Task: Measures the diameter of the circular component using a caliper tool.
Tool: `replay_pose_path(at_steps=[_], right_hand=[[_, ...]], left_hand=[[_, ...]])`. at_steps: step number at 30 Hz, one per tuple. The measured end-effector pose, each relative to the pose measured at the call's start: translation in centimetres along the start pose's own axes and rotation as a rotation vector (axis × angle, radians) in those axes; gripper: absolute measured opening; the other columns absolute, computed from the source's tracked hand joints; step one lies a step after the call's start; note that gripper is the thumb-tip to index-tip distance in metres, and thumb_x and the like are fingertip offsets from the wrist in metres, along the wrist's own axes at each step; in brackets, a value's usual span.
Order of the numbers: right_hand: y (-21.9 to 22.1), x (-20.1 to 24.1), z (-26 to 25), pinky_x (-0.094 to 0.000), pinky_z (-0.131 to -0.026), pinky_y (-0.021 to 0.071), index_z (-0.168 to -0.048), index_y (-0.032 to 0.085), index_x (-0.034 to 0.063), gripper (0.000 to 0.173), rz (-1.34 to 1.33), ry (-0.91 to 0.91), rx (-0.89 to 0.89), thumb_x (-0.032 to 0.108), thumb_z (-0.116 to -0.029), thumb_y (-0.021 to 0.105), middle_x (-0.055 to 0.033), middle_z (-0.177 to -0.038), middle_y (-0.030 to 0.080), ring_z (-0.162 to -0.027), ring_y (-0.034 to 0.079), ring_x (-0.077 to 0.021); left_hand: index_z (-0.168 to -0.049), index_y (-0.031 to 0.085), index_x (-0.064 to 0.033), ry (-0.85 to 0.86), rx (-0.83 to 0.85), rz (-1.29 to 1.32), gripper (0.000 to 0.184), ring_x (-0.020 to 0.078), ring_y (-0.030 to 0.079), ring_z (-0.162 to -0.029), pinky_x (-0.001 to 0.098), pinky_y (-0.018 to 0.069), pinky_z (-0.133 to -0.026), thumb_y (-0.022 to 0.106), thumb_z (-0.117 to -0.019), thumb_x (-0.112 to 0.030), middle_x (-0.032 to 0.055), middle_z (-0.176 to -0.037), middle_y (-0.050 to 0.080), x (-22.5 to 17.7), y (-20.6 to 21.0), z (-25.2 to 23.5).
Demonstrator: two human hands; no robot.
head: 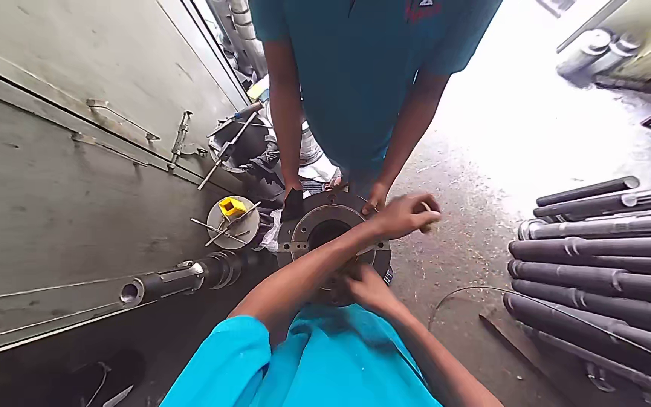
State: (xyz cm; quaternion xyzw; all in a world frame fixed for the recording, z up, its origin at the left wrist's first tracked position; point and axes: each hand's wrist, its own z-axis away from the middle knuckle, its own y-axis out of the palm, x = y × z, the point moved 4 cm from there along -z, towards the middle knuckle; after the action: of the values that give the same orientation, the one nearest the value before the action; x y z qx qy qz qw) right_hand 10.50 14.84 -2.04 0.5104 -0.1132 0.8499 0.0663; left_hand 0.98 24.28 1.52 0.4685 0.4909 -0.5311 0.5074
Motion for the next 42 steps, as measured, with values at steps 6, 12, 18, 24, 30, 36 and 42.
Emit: replay_pose_path(at_steps=[6,12,18,24,30,36,42], right_hand=[[-13.0,0.5,0.8,-0.0362,-0.060,0.0540,-0.107,0.077,0.0089,0.024,0.522,-0.541,-0.585,0.025,-0.0990,0.061,-0.0059,-0.092,0.073,-0.068,0.064,-0.0144],[-13.4,-1.3,-2.2,-0.0514,-0.065,0.0533,-0.083,0.070,0.0064,0.034,0.760,-0.362,-0.362,0.029,-0.1031,0.053,-0.0087,-0.073,0.066,-0.071,0.067,-0.0274],[-4.7,-1.4,5.3,-0.0510,-0.051,0.0515,-0.083,0.067,0.0047,0.047,0.975,-0.052,-0.578,0.036,-0.1048,0.041,-0.0119,-0.064,0.063,-0.061,0.068,-0.0327],[-12.0,-2.2,2.9,-0.0613,-0.070,0.0544,-0.101,0.076,0.0135,0.036,0.757,0.006,-0.262,0.040,-0.1041,0.052,-0.0070,-0.085,0.075,-0.077,0.072,-0.0290],[-14.6,0.4,-3.8,-0.0542,-0.070,0.0566,-0.112,0.076,0.0144,0.018,0.734,-0.360,-0.289,0.024,-0.1011,0.065,-0.0072,-0.095,0.075,-0.077,0.071,-0.0253],[-14.9,-0.2,0.0,-0.0546,-0.074,0.0557,-0.101,0.076,0.0108,0.022,0.697,-0.061,-0.009,0.020,-0.1022,0.056,-0.0045,-0.081,0.073,-0.074,0.070,-0.0224],[-5.1,-2.3,2.4,-0.0295,-0.056,0.0593,-0.097,0.065,0.0021,0.021,0.046,0.202,0.271,0.018,-0.1055,0.055,-0.0034,-0.076,0.074,-0.059,0.070,-0.0118]], left_hand=[[-0.119,0.064,-0.0028,-0.150,-0.746,-0.115,0.025,0.0201,0.072,-0.081,0.0450,0.0622,-0.079,0.054,-0.1000,-0.016,0.0084,-0.094,0.072,3.7,-4.4,15.6],[-0.106,0.057,-0.0009,0.004,-1.245,0.203,0.017,0.0134,0.063,-0.066,0.0318,0.0571,-0.065,0.045,-0.0980,-0.010,0.0035,-0.078,0.063,5.5,-1.2,15.1],[-0.103,0.063,0.0041,0.113,-1.012,0.121,0.022,0.0134,0.059,-0.053,0.0330,0.0539,-0.051,0.049,-0.1025,-0.013,0.0059,-0.069,0.063,4.7,-7.9,5.9],[-0.114,0.062,-0.0096,0.248,-0.730,0.354,0.026,0.0086,0.050,-0.043,0.0236,0.0458,-0.042,0.042,-0.1020,-0.020,0.0006,-0.061,0.056,5.4,-5.5,13.1],[-0.106,0.067,-0.0081,0.312,-0.838,0.442,0.021,0.0044,0.061,-0.061,0.0224,0.0541,-0.057,0.052,-0.1025,-0.023,-0.0023,-0.083,0.069,5.7,3.2,18.9],[-0.109,0.059,-0.0058,-0.017,-1.122,0.206,0.023,0.0084,0.051,-0.049,0.0274,0.0483,-0.048,0.042,-0.1049,-0.019,-0.0018,-0.064,0.054,4.9,-3.1,13.9],[-0.112,0.069,0.0006,-0.111,-0.266,0.024,0.035,0.0113,0.052,-0.055,0.0320,0.0492,-0.055,0.045,-0.1083,-0.024,0.0062,-0.073,0.062,3.2,-6.7,-1.0]])
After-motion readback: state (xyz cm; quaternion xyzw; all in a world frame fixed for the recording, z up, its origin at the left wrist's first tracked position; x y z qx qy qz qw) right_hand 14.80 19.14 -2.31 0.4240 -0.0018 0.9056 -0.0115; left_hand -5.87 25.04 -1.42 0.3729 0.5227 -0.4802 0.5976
